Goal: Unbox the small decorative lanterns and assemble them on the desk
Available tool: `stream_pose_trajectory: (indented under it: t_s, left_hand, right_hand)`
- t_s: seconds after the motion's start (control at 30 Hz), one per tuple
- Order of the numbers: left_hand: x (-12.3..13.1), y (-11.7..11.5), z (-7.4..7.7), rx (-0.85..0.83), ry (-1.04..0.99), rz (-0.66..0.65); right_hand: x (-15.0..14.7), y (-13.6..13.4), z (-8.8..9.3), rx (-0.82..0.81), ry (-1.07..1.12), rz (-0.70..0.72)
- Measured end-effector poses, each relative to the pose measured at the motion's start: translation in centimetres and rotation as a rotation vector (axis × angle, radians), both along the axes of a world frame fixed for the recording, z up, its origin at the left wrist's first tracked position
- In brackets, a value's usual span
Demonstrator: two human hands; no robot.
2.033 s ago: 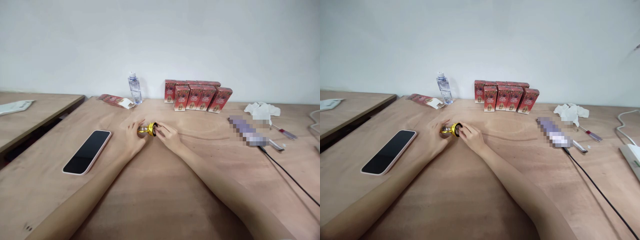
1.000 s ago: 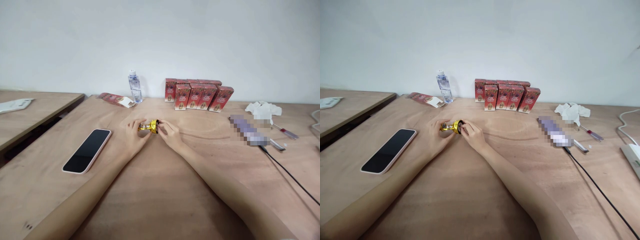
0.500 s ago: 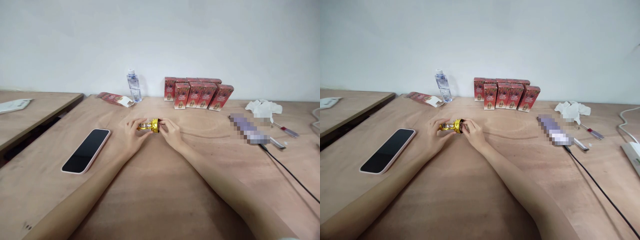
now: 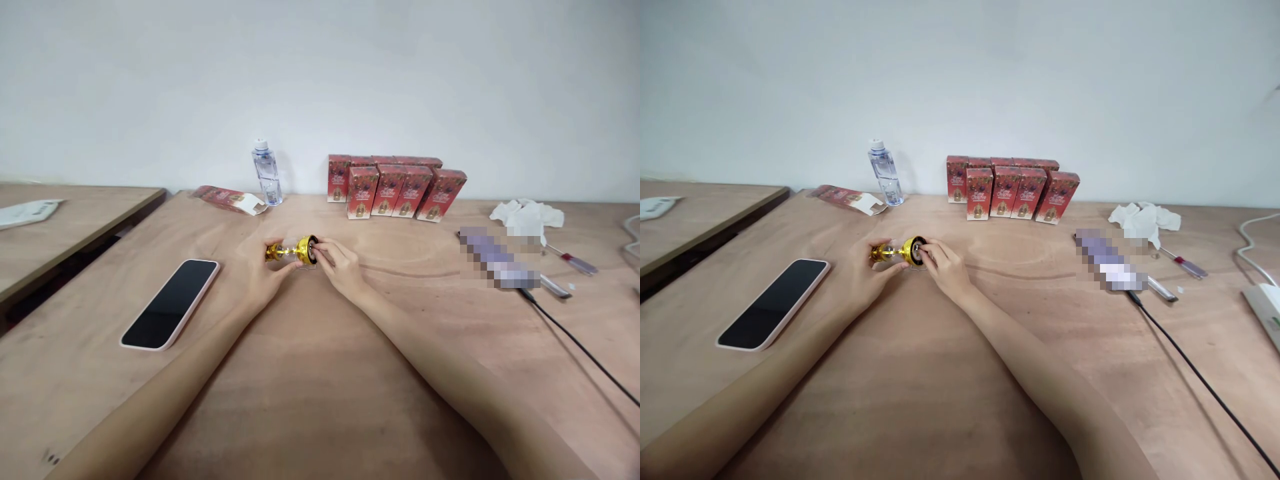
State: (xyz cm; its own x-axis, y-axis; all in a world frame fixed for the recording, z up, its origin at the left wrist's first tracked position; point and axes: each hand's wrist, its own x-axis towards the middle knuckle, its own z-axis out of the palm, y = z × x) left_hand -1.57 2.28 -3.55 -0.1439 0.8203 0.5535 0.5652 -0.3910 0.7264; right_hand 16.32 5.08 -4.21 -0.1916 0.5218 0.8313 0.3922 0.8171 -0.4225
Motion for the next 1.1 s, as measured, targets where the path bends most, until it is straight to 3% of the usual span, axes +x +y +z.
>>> stream_pose_trajectory:
  t_s: [0.27, 1.1]
  left_hand:
    - [0.3, -0.2, 0.3, -0.023, -0.007, 0.038]
    - [0.6, -1.0, 1.4, -0.032, 0.079, 0.083]
  right_hand:
    - [0.0, -0.1, -0.2, 0.056, -0.057, -0.056]
    - [0.2, -0.2, 0.1, -0.067, -0.131, -0.054]
